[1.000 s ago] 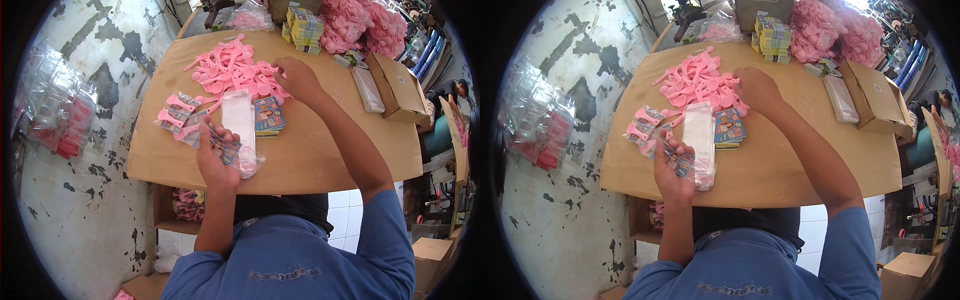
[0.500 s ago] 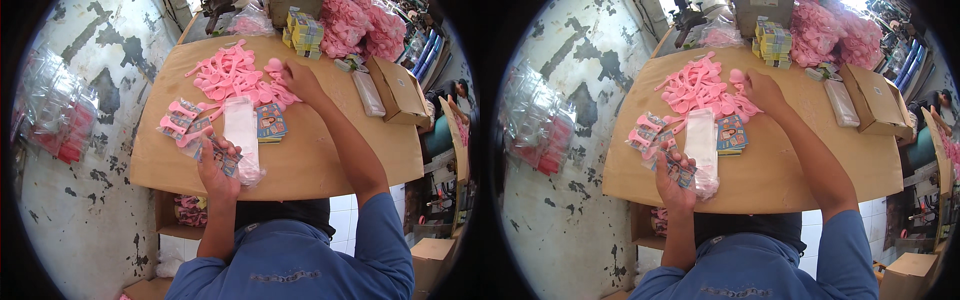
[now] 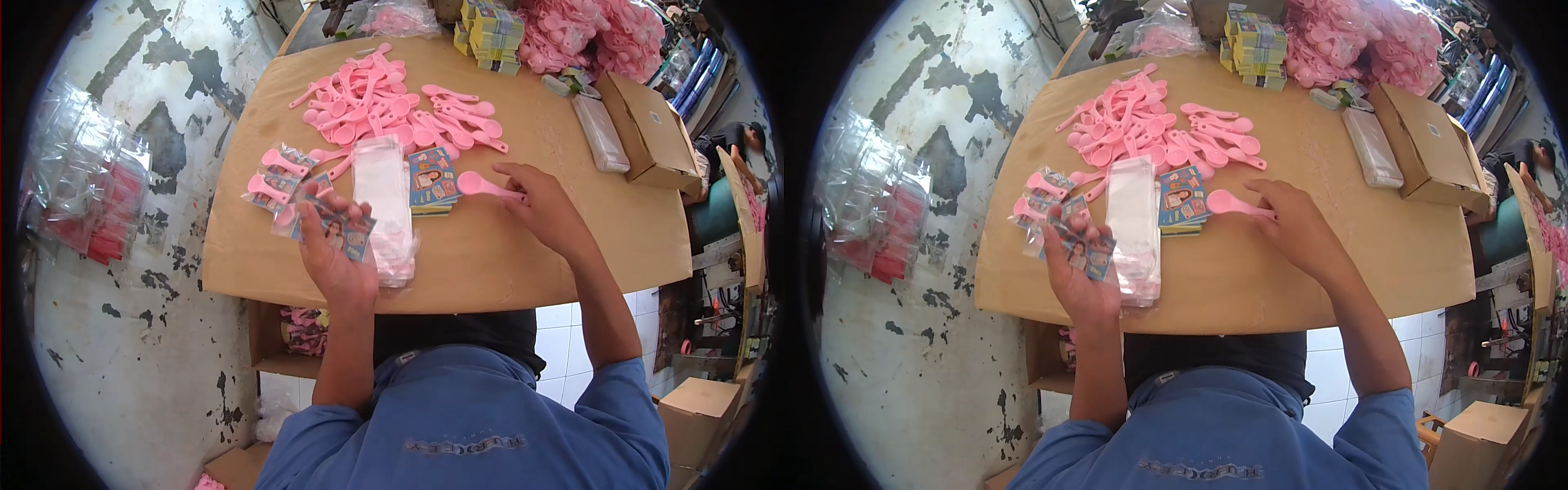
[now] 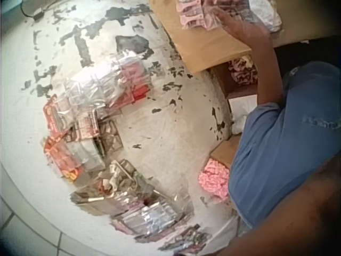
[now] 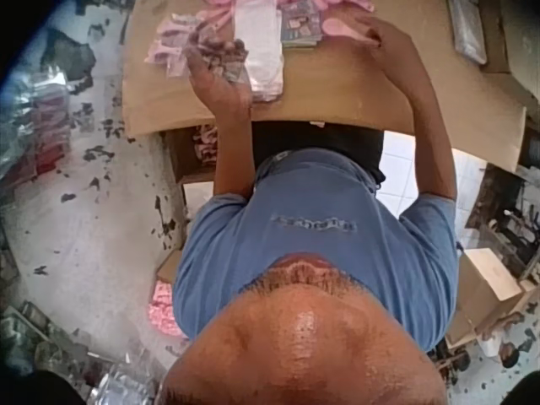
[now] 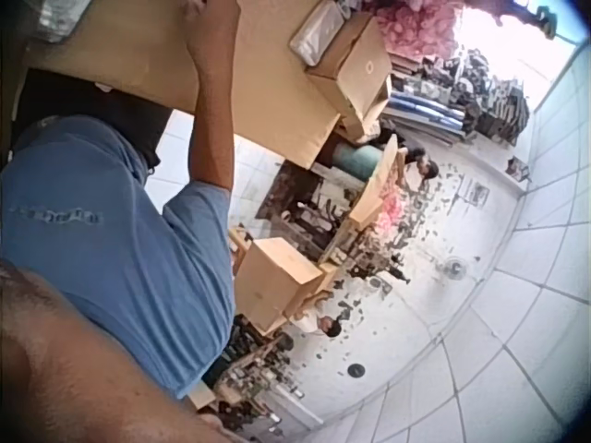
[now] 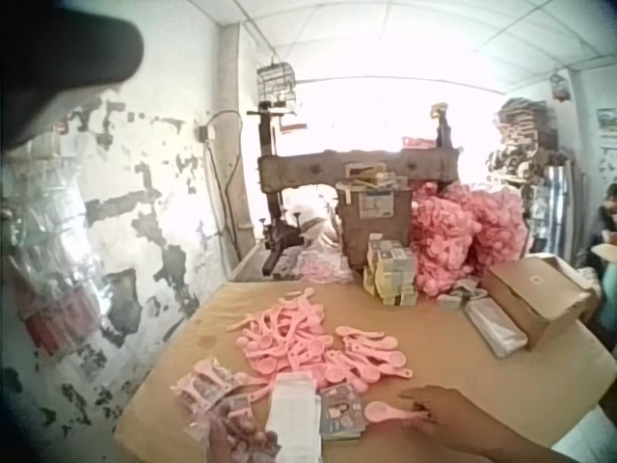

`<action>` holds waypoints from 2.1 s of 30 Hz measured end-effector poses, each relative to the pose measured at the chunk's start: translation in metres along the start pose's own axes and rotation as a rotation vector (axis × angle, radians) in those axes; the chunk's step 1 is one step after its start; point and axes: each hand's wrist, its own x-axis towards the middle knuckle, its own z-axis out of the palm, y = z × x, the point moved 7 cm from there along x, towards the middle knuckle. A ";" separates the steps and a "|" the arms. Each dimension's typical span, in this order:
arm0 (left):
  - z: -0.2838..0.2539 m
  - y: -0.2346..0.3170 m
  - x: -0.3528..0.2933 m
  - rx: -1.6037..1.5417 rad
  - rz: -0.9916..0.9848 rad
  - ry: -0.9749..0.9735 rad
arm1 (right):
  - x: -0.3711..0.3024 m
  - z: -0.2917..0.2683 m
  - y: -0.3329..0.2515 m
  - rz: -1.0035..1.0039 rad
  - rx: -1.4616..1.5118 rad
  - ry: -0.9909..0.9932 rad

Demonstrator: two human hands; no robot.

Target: The person repeatedly picks up pink plastic spoons and small printed cards, places them into clear plastic bags, and sets the sealed packages aside. The process is repeated continuously throughout the clip.

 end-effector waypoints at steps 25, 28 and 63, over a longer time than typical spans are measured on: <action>0.056 -0.042 -0.024 -0.032 -0.034 -0.225 | -0.066 0.056 -0.033 0.249 0.783 -0.030; 0.058 -0.046 -0.025 -0.020 -0.060 -0.241 | -0.068 0.053 -0.043 0.314 0.890 -0.091; 0.070 -0.064 -0.052 -0.132 -0.831 -0.365 | -0.041 0.012 -0.090 -0.618 0.037 0.248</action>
